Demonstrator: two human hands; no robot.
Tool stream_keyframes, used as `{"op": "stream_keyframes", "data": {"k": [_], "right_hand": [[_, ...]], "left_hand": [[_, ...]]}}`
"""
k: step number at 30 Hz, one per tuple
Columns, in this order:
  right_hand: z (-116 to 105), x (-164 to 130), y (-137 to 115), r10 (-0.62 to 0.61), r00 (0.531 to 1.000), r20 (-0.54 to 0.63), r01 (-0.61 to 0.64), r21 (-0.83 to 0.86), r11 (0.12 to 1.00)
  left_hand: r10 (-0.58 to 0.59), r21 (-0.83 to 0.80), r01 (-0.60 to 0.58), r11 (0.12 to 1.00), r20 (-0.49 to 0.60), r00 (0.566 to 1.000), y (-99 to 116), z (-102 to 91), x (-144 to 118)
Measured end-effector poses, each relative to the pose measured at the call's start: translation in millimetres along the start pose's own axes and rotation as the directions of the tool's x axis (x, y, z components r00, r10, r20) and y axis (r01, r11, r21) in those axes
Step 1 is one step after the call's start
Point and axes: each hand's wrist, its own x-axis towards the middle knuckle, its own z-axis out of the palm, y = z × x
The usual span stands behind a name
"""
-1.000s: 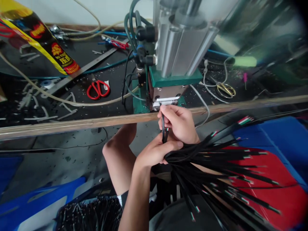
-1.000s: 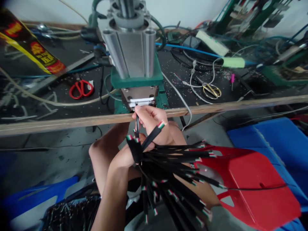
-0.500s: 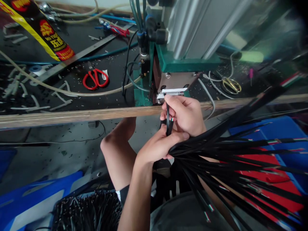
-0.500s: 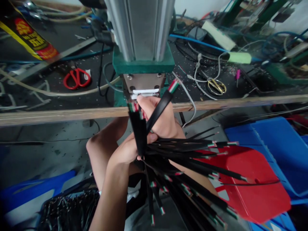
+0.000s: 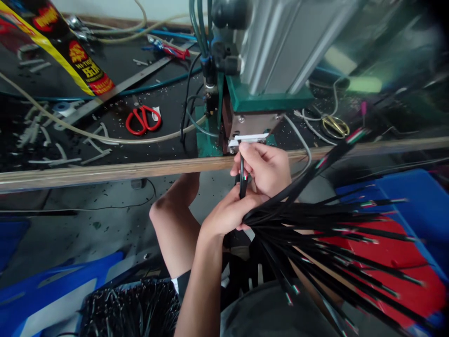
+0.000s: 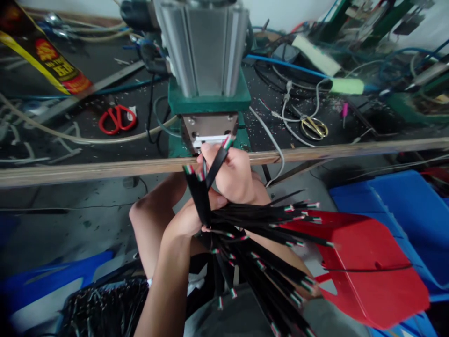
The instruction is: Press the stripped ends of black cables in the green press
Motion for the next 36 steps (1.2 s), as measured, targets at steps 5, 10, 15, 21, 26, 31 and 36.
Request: {"op": "stream_keyframes", "data": {"k": [5,10,15,21,26,31,36], "right_hand": [[1.4,-12.6,2.0,-0.085,0.996,0.01,0.085,-0.006,0.996],[-8.3,-25.3,2.3,-0.181,0.978,0.107,0.191,-0.095,0.977],[-14.6,-30.0,0.9,-0.245,0.959,0.145,0.269,-0.182,0.946],[-7.0,-19.4,-3.2,-0.089,0.993,0.076,0.092,-0.036,0.995],[-2.1,-3.6,-1.6,-0.068,0.997,0.028,0.067,0.033,0.997],[-3.6,1.4,-1.6,-0.008,1.0,-0.027,0.009,0.043,0.999],[-4.0,3.4,-6.9,0.007,1.0,-0.022,-0.007,0.021,1.0]], "left_hand": [[0.035,0.083,-0.033,0.996,-0.023,0.999,-13.8,-7.1,-0.4],[0.007,0.15,-0.007,0.989,0.006,1.0,-20.6,-7.8,-6.0],[-0.004,0.155,0.004,0.988,-0.004,1.0,-24.3,-6.1,-11.1],[-0.012,0.071,0.014,0.997,-0.024,1.0,-27.1,-7.5,-3.1],[0.006,0.029,-0.006,1.0,-0.012,1.0,-12.9,-4.2,4.1],[-0.004,0.047,0.005,0.999,-0.036,0.999,0.0,1.3,2.4],[0.02,-0.022,-0.02,1.0,-0.012,1.0,2.1,5.6,3.1]]}}
